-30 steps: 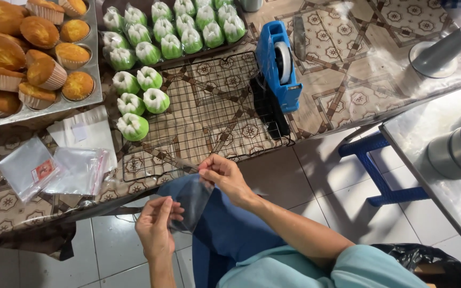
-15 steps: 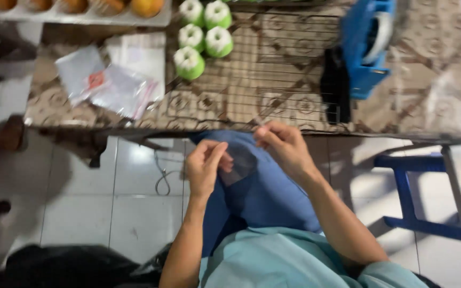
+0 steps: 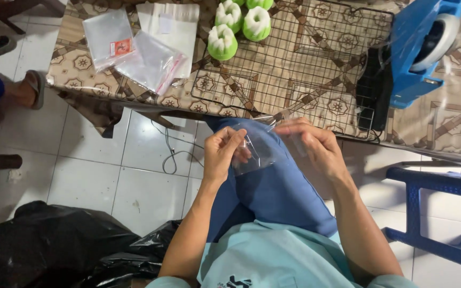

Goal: Packaging individual green cakes into small plastic bags at a bakery workstation.

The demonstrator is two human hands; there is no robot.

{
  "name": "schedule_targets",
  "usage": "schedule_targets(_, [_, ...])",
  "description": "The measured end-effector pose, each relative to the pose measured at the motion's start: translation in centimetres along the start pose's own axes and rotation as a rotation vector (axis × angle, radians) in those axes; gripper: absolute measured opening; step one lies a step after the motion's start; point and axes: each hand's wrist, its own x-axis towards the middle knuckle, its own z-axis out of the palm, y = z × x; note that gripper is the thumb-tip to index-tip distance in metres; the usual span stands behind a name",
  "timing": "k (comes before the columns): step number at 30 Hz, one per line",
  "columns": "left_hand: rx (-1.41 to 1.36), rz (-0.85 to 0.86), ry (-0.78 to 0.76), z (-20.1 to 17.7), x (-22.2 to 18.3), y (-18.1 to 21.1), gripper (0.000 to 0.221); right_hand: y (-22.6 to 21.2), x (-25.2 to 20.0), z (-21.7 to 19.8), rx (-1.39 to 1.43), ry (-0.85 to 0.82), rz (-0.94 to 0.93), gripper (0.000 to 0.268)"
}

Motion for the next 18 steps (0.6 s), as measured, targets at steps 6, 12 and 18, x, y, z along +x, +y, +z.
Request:
schedule_targets(6, [-0.262,-0.148,0.003,-0.3,0.3,-1.2,0.036,-1.1,0.0,-0.4,-0.299,-0.211,-0.141,0.077])
schedule_targets(12, [-0.364,-0.310,-0.048,-1.2,0.5,-2.2,0.037,-0.3,-0.1,1.2,-0.875,-0.252,-0.468,0.067])
schedule_targets(18, [-0.340,-0.342,-0.127,-1.6,0.3,-2.7,0.038,1.0,-0.2,2.3,-0.897,-0.125,-0.545,0.055])
